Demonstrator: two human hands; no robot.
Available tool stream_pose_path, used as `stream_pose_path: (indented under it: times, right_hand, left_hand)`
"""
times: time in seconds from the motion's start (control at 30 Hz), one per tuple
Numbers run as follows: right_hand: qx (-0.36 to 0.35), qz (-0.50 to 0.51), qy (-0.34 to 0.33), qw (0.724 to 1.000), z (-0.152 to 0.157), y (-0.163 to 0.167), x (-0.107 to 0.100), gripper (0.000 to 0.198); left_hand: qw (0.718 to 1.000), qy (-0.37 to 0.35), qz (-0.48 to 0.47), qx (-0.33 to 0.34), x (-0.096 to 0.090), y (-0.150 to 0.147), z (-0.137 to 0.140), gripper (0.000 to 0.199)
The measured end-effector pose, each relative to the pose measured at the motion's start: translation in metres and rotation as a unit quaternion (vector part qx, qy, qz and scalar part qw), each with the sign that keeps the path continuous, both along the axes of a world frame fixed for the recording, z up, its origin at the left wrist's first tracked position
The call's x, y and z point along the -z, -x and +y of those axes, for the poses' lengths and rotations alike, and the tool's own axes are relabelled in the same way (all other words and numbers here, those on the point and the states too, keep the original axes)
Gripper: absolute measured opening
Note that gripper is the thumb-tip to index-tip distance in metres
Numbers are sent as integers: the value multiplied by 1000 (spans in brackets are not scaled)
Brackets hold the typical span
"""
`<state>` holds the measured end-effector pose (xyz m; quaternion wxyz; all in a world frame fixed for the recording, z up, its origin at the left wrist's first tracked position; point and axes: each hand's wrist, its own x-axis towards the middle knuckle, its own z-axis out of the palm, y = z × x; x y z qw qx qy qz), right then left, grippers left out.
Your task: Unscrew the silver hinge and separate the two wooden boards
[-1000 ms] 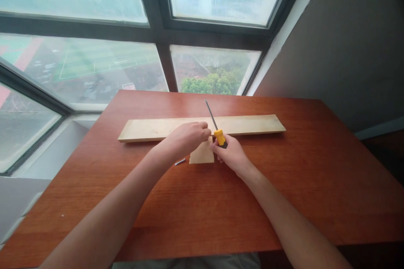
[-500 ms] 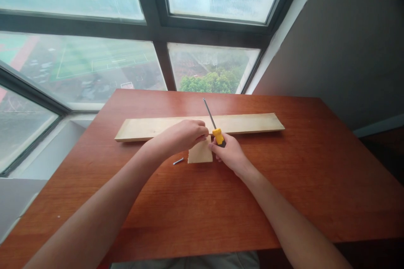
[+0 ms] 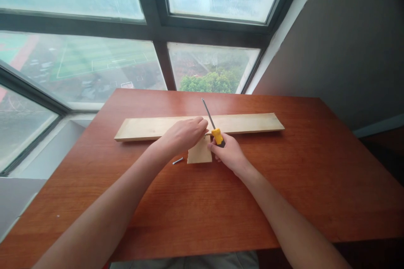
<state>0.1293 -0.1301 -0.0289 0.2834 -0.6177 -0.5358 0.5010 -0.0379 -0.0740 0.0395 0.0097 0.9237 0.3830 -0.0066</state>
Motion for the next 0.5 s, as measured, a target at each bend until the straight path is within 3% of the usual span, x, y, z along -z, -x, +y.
stream_pose_path:
  times: [0.33, 0.5]
  right_hand:
    - [-5, 1, -5, 1000, 0, -1, -2, 24]
    - [-5, -6, -1, 1000, 0, 0, -4, 24]
  left_hand:
    - [997, -1, -51, -51, 7, 4, 2, 46]
    - [988, 36, -134, -72, 10, 5, 3, 37]
